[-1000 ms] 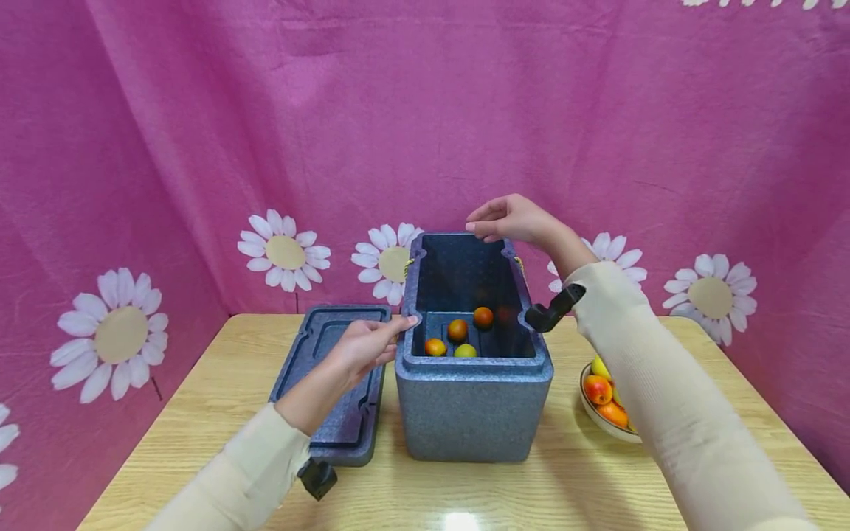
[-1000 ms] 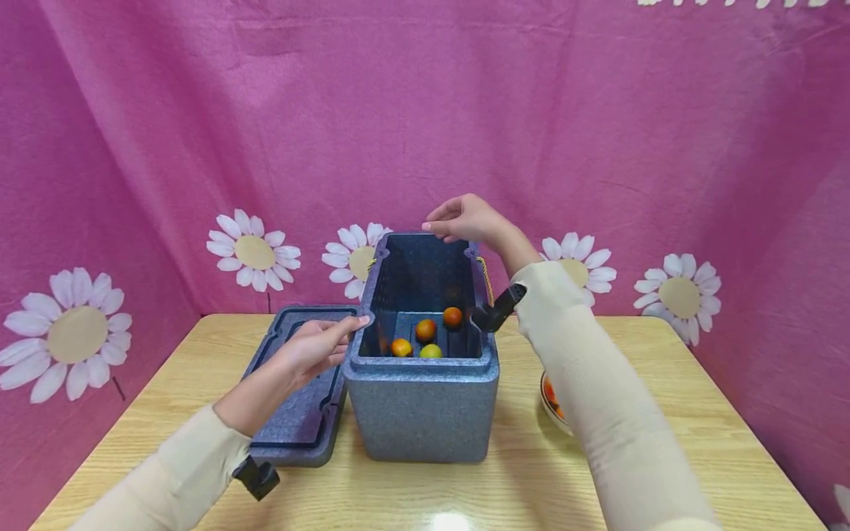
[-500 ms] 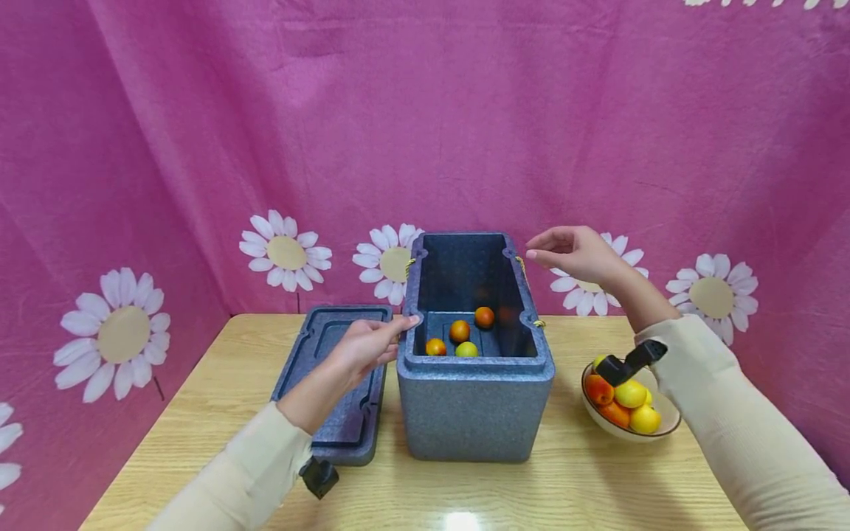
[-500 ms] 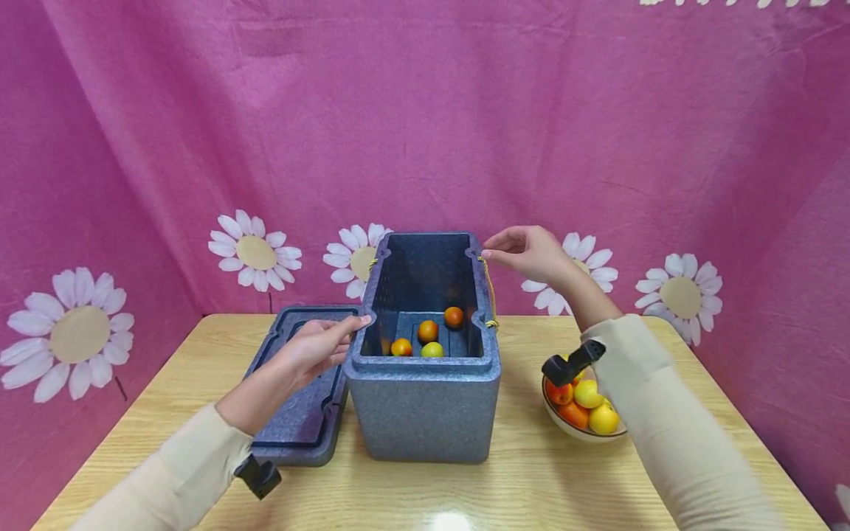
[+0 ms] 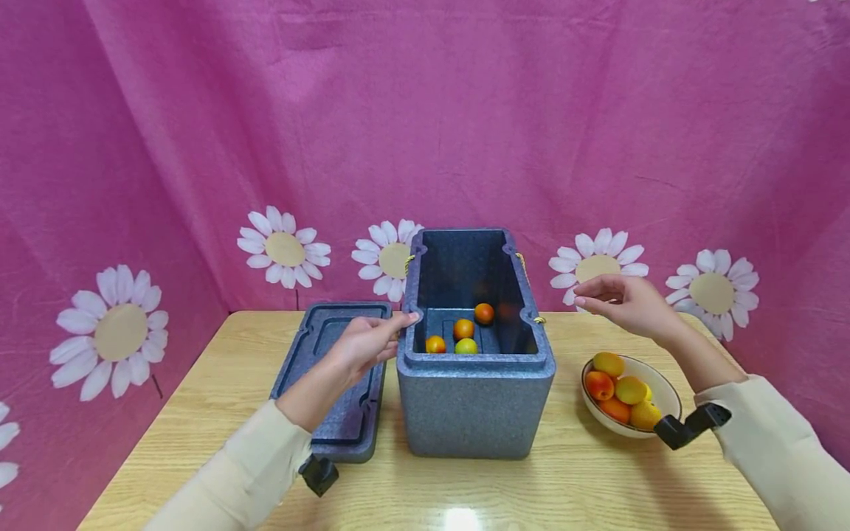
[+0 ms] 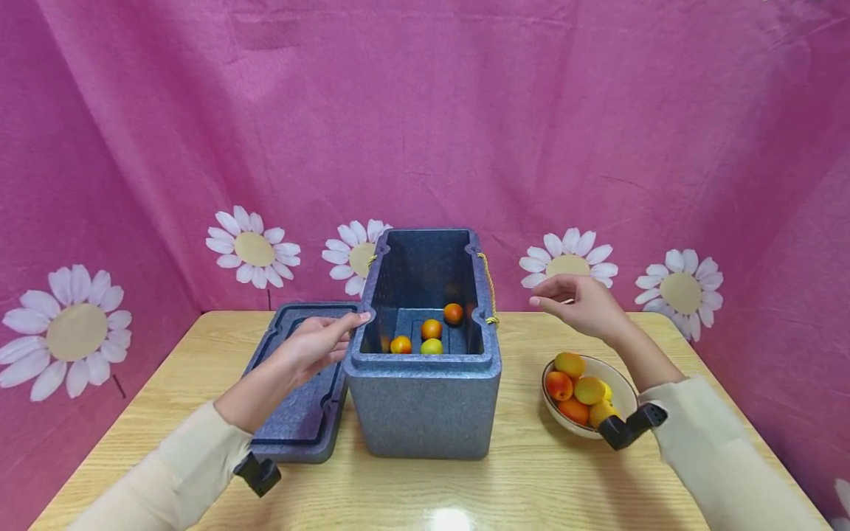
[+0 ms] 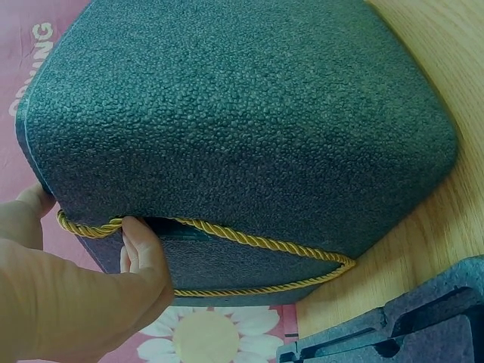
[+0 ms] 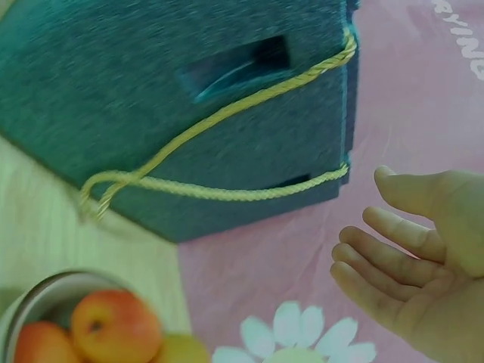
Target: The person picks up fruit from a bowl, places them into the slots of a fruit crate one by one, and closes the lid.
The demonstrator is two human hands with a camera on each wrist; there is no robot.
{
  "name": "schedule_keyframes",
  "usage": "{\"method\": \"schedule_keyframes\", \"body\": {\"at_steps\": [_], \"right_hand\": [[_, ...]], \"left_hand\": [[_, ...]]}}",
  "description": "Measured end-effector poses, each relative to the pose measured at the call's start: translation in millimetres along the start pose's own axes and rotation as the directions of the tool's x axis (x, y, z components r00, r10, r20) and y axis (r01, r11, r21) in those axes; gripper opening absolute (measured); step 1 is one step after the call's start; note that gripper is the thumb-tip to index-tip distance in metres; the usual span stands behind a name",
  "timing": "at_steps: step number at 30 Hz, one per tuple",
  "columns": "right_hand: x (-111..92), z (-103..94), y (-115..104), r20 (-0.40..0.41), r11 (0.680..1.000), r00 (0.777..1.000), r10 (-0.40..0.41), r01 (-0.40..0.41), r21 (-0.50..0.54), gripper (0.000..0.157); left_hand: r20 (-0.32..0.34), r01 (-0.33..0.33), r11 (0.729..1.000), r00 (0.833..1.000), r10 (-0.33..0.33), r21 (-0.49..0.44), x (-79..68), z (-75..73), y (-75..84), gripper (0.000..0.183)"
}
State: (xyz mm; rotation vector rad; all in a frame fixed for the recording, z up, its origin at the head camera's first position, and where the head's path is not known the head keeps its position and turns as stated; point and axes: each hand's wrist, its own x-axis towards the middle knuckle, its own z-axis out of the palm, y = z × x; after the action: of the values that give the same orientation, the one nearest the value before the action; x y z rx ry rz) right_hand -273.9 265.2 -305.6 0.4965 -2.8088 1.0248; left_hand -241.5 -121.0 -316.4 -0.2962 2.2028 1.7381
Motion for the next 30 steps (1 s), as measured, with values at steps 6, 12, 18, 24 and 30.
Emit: {"method": "schedule_keyframes", "body": {"at_steps": [6, 12, 18, 24, 30], "right_hand": [[-22, 5.9, 20, 0.018, 0.998, 0.999, 0.052, -0.051, -0.021, 0.033], [-42, 13.2, 42, 0.029, 0.996, 0.997, 0.075, -0.074, -0.039, 0.032], [-59, 15.0, 59, 0.009, 0.996, 0.997, 0.082, -0.082, -0.047, 0.031], [-73, 17.0, 70, 0.023, 0.987, 0.988, 0.153, -0.152, -0.047, 0.033], [-83, 22.8, 80, 0.05, 0.981, 0.98, 0.195, -0.194, -0.027, 0.032]], "left_hand": [[0.004, -0.01, 1.0, 1.0, 0.01, -0.01, -0.1, 1.5, -0.4, 0.079], [-0.004, -0.001, 1.0, 1.0, 0.001, -0.007, 0.0, 2.8, -0.3, 0.079], [-0.008, 0.004, 1.0, 1.0, -0.004, -0.008, 0.5, 2.2, 0.4, 0.08], [-0.003, -0.001, 1.0, 1.0, 0.001, -0.003, 0.9, 0.6, -0.9, 0.08], [-0.002, -0.005, 1.0, 1.0, 0.005, -0.003, 0.0, 0.6, -0.5, 0.081]]}}
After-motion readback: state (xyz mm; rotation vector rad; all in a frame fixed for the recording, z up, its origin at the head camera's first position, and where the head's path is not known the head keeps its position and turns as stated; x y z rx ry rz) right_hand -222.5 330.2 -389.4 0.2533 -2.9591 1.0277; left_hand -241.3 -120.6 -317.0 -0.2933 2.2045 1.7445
